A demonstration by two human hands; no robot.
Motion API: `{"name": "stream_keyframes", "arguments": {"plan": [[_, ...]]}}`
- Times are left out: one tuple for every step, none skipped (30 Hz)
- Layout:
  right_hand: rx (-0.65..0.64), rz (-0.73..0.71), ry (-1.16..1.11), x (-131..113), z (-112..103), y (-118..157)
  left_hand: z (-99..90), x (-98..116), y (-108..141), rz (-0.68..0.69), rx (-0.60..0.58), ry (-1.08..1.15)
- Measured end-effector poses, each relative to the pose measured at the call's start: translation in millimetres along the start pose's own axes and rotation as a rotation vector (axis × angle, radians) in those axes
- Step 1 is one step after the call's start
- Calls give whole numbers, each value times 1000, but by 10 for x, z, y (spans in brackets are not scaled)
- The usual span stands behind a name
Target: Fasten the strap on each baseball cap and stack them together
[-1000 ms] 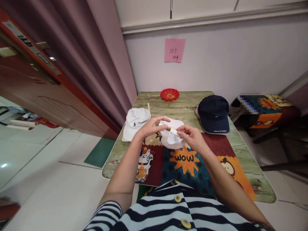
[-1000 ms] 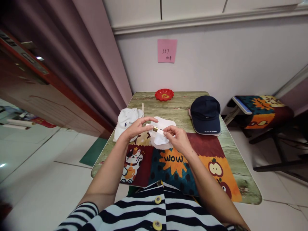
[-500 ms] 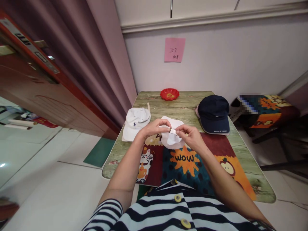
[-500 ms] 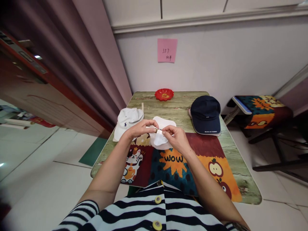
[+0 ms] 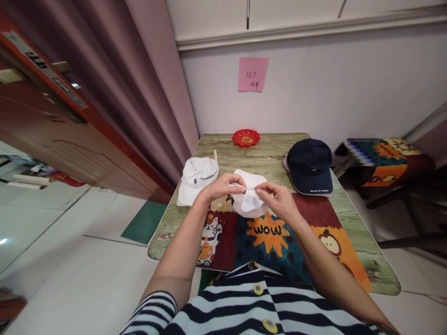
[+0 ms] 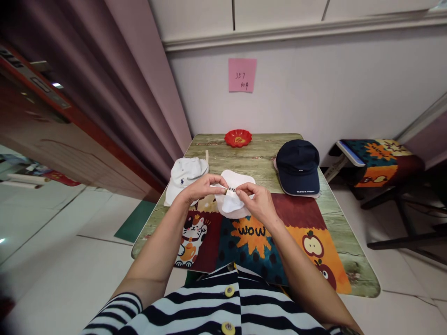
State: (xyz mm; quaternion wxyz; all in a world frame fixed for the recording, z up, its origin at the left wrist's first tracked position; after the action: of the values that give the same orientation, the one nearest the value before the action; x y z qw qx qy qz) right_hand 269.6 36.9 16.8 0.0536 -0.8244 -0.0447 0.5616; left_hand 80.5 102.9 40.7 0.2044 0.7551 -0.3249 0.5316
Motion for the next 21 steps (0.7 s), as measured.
{"name": "stream_keyframes", "arguments": {"plan": [[7,4,-15,24,-26,6,-7,-15,9,-7,2,11],[14,10,-27,51,-55,10,-14,-26,17,-14,5,19],[23,16,-36,80,-89,13,-21,-33,24,-19,9,24],[33,23,-40,110,-128,14,-27,-35,30,-22,15,27],[45,31,-43,141,-171,14,-32,-35,34,-24,19,29],[55,39,-45,173,-219,14,-38,-34,37,-28,23,30],[65,46,-41,206,-272,13,-44,-34,39,-31,28,31],[79,52,-28,240,-330,12,-51,-36,41,-33,34,31],[99,54,-4,274,-394,11,-58,-39,41,-33,40,30],[124,53,31,310,-460,12,-64,-43,41,-31,44,29],[152,49,75,349,-524,15,-69,-49,40,-28,49,28],[179,48,124,394,-583,18,-72,-56,40,-25,55,30],[204,52,176,448,-634,23,-74,-63,40,-24,61,33],[223,63,229,512,-675,29,-75,-69,42,-26,68,37],[233,80,284,584,-704,36,-75,-72,47,-28,74,42],[234,100,341,662,-722,42,-76,-71,54,-30,79,46],[229,115,392,742,-730,49,-77,-66,65,-31,79,50],[216,121,437,817,-727,54,-81,-61,79,-32,76,53],[194,114,474,884,-712,57,-95,-56,96,-31,78,55],[165,98,504,942,-686,59,-124,-57,114,-26,98,59],[130,74,529,988,-650,59,-169,-65,132,-16,140,62]]}}
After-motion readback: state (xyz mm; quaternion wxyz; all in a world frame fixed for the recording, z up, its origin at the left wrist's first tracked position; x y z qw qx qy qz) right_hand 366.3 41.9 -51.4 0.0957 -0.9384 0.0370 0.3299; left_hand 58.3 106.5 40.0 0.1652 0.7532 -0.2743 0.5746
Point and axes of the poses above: each hand's wrist, its own y-axis away from the middle knuckle, its own z-axis out of the palm, x = y × z, the point moved 5 cm from there along -y, towards the middle knuckle, and after that the axes turned 3 degrees about z, right-handed, at the moved point
